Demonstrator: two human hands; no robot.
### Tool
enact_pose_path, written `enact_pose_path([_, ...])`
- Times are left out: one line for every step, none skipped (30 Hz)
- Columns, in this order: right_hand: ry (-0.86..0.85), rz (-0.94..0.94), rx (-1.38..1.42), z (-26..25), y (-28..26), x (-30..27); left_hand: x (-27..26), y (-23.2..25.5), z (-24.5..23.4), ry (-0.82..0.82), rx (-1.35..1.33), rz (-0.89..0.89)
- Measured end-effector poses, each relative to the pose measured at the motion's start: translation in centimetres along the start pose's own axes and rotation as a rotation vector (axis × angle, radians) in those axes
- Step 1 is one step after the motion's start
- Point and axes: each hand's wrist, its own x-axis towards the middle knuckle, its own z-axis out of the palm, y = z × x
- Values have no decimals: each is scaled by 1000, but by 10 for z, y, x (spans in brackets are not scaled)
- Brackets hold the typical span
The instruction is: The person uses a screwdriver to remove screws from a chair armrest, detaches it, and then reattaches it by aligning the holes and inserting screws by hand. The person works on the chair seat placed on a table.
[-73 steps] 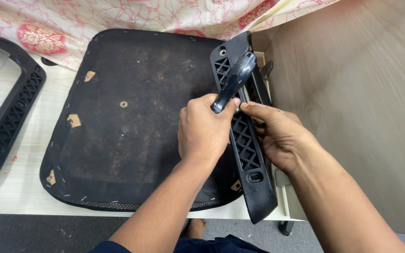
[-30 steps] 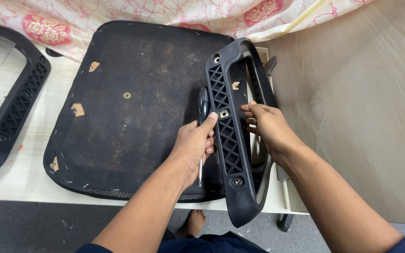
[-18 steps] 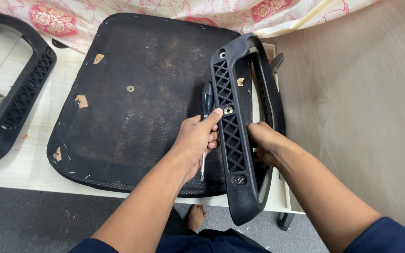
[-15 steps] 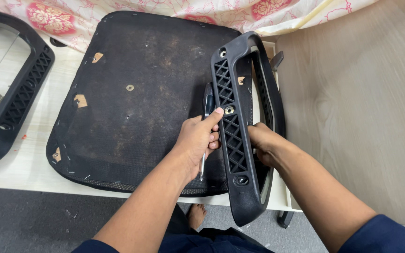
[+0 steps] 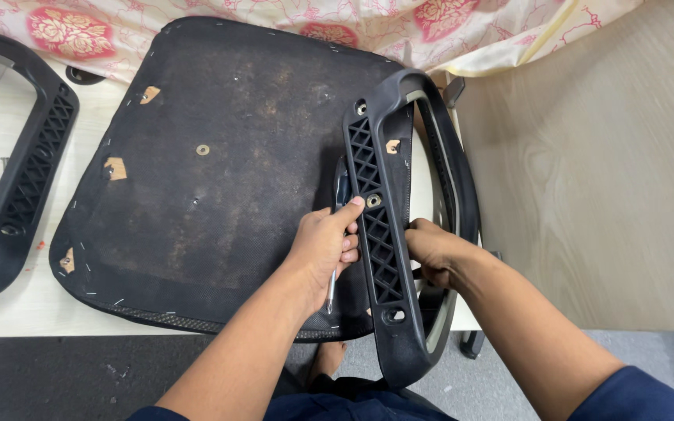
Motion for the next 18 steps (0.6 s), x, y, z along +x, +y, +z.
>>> enact_pose_path([7, 0, 19, 2, 2, 1, 0, -1, -3, -13, -7, -2])
enact_pose_path([14, 3, 43, 5, 4, 1, -2, -2, -6, -27, -9, -7])
enact_pose_path([22, 5, 67, 8, 7, 0, -3, -4, -8, -27, -17, -12])
enact_pose_path([27, -13, 91, 9, 10, 1, -4, -6, -8, -27, -28, -13])
enact_pose_path([33, -32, 114, 11, 13, 2, -4, -9, -8, -28, -40, -15])
enact_pose_path([32, -53, 133, 14, 14, 3, -4, -11, -10, -18, -28, -21])
enact_pose_path([39, -50, 140, 15, 15, 4, -4, -12, -11, -8, -16, -26])
enact_pose_path([50, -45, 146, 14, 16, 5, -4, -13, -10, -1, -8, -33])
enact_pose_path([60, -40, 151, 13, 17, 6, -3, -15, -10, -5, -21, -28])
enact_pose_path([51, -47, 163, 13, 17, 7, -2, -15, -10, -6, -31, -22])
enact_pose_path([42, -53, 175, 13, 18, 7, -1, -15, -10, -8, -42, -17])
enact_pose_path([35, -61, 190, 13, 18, 7, -1, -15, -11, -11, -42, -9])
enact_pose_path([42, -57, 189, 13, 19, 6, -1, -16, -12, -14, -42, 0])
enact_pose_path([43, -55, 188, 14, 19, 6, -1, -15, -12, -11, -40, 11])
enact_pose_path([43, -53, 187, 14, 17, 7, 0, -14, -13, -12, -28, 13])
enact_pose_path([37, -43, 185, 13, 15, 6, 0, -14, -14, -15, -15, 11])
enact_pose_path([31, -33, 183, 13, 13, 5, 0, -13, -15, -19, -3, 10])
enact_pose_path([21, -23, 183, 13, 12, 4, 0, -14, -17, -10, 8, 9])
